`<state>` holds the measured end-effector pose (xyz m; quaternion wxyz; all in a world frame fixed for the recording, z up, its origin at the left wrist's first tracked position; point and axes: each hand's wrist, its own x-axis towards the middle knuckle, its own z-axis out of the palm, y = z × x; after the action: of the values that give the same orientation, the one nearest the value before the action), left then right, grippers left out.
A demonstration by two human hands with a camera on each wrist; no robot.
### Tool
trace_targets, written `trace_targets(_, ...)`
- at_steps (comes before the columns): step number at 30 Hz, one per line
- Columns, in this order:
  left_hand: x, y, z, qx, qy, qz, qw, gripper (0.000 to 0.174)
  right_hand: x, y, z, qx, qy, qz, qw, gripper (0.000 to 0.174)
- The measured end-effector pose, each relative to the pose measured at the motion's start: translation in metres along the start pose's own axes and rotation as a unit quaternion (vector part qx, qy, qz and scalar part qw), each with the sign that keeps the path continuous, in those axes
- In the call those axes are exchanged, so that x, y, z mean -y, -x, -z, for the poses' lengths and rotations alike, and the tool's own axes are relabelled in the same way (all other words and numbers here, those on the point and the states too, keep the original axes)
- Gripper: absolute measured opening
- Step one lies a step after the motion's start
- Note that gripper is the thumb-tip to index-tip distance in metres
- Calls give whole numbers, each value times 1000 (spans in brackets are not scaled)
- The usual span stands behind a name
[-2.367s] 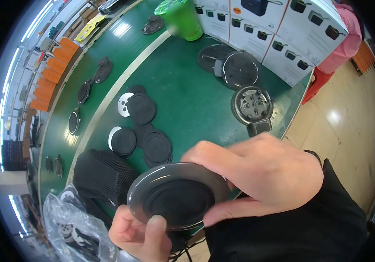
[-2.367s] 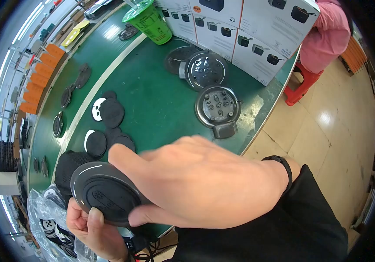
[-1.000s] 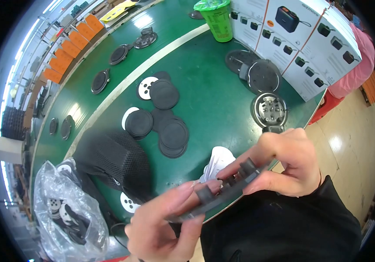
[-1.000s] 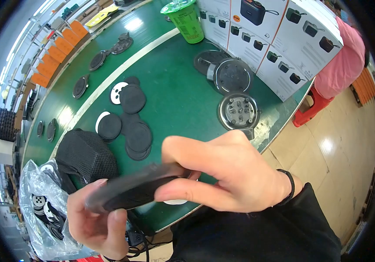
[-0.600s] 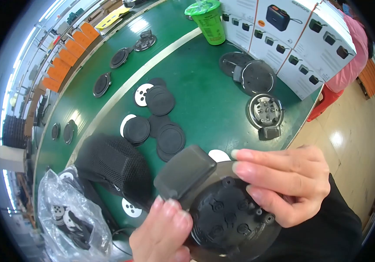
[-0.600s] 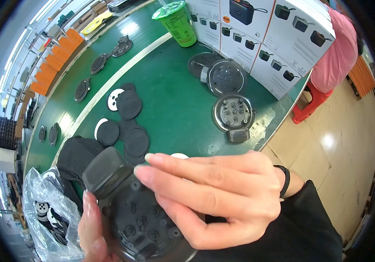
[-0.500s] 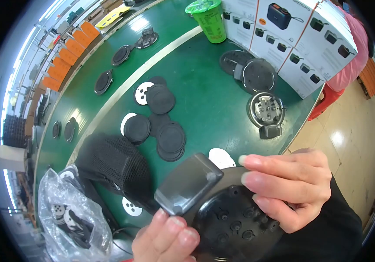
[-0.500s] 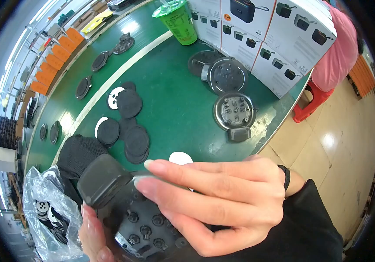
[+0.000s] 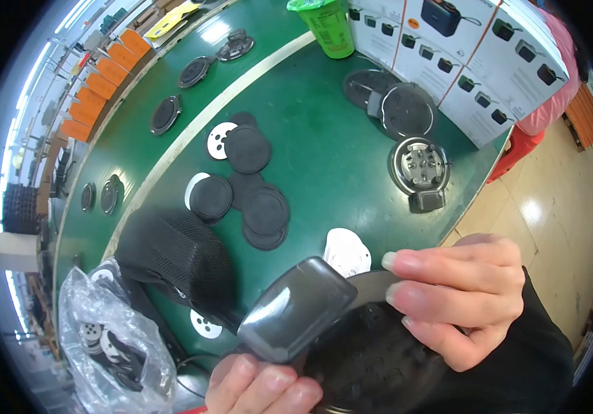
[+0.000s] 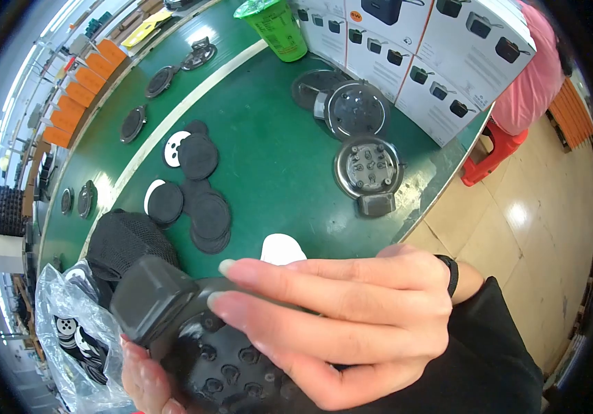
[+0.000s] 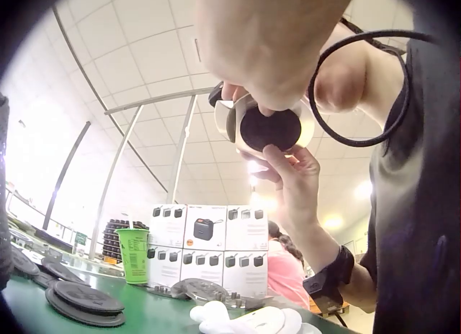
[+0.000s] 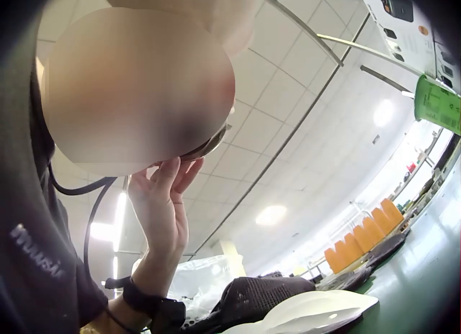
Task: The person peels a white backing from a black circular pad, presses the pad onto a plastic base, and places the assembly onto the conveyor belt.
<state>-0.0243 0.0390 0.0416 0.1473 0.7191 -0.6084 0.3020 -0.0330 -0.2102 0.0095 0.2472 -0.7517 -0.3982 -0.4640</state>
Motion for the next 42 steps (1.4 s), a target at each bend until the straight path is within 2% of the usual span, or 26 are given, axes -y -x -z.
trace_targets(4, 13, -9, -25, -91, -39, -13, 995, 23, -14, -2, -4, -4, -27, -18, 999, 14)
trace_targets(5, 15, -18, -24, -71, -39, 0, 997, 18, -17, -3, -3, -4, -33, -34, 999, 13)
trace_targets(8, 27, -38, -10, -5, -6, 63, 998, 25, -28, 0, -7, -17, -39, -143, 989, 20)
trace_targets(9, 40, -25, -16, -37, -19, 27, 999, 23, -30, 2, -8, 2, -54, -197, 979, 20)
trace_targets(12, 74, -42, -8, 169, -76, 223, 957, 25, -34, 17, -11, 53, -113, -295, 947, 18)
trace_targets(13, 92, -36, -18, 76, -43, 305, 948, 23, -34, 21, -7, 87, -142, -319, 933, 16)
trace_targets(14, 118, -19, -36, -20, -4, 379, 925, 21, -33, 23, -3, 122, -170, -345, 915, 14)
trace_targets(16, 202, 8, -47, -12, 3, 548, 837, 19, -31, 27, -1, 141, -201, -376, 894, 13)
trace_targets(17, 245, 22, -51, -57, 105, 627, 769, 18, -32, 28, -1, 152, -215, -392, 882, 12)
trace_targets(18, 289, 44, -60, -132, 127, 666, 723, 17, -32, 29, -1, 154, -214, -401, 878, 12)
trace_targets(19, 315, 50, -55, -92, 165, 710, 678, 20, -32, 31, -1, 156, -211, -411, 873, 11)
trace_targets(20, 347, 71, -56, -99, 183, 754, 623, 21, -31, 32, -1, 158, -208, -423, 868, 10)
trace_targets(22, 387, 102, -68, -172, 188, 760, 598, 23, -29, 32, 3, 175, -201, -458, 848, 10)
trace_targets(25, 416, 135, -98, -288, 291, 740, 534, 24, -28, 32, 7, 189, -192, -503, 821, 10)
trace_targets(28, 430, 138, -99, -121, 270, 782, 549, 41, -27, 32, 6, 214, -194, -520, 804, 10)
trace_targets(30, 419, 95, -86, 222, 31, 765, 603, 58, -27, 30, 1, 229, -201, -507, 806, 11)
trace_targets(31, 428, 113, -94, 294, -192, 556, 754, 67, -27, 29, -3, 237, -205, -493, 811, 11)
trace_targets(32, 395, 60, -86, 315, -151, 618, 704, 70, -25, 26, -6, 248, -208, -484, 813, 12)
trace_targets(33, 389, 60, -89, 276, -151, 552, 772, 63, -25, 20, -9, 273, -226, -484, 800, 17)
trace_targets(34, 361, 27, -83, 305, -57, 537, 785, 58, -25, 15, -12, 313, -231, -481, 786, 27)
trace_targets(35, 329, -6, -82, 399, -59, 503, 765, 55, -25, 20, -18, 320, -212, -435, 814, 39)
trace_targets(36, 282, -24, -77, 365, -36, 474, 800, 50, -21, 19, -21, 345, -208, -450, 797, 48)
trace_targets(37, 238, -41, -74, 406, -84, 419, 808, 44, -16, 23, -26, 356, -199, -453, 793, 48)
trace_targets(38, 190, -59, -71, 436, -124, 387, 803, 42, -11, 29, -32, 366, -194, -457, 787, 49)
trace_targets(40, 122, -69, -66, 526, -100, 297, 791, 44, -7, 39, -41, 360, -168, -474, 786, 51)
trace_targets(42, 93, -68, -67, 601, 10, 299, 741, 47, -5, 44, -43, 352, -151, -482, 788, 52)
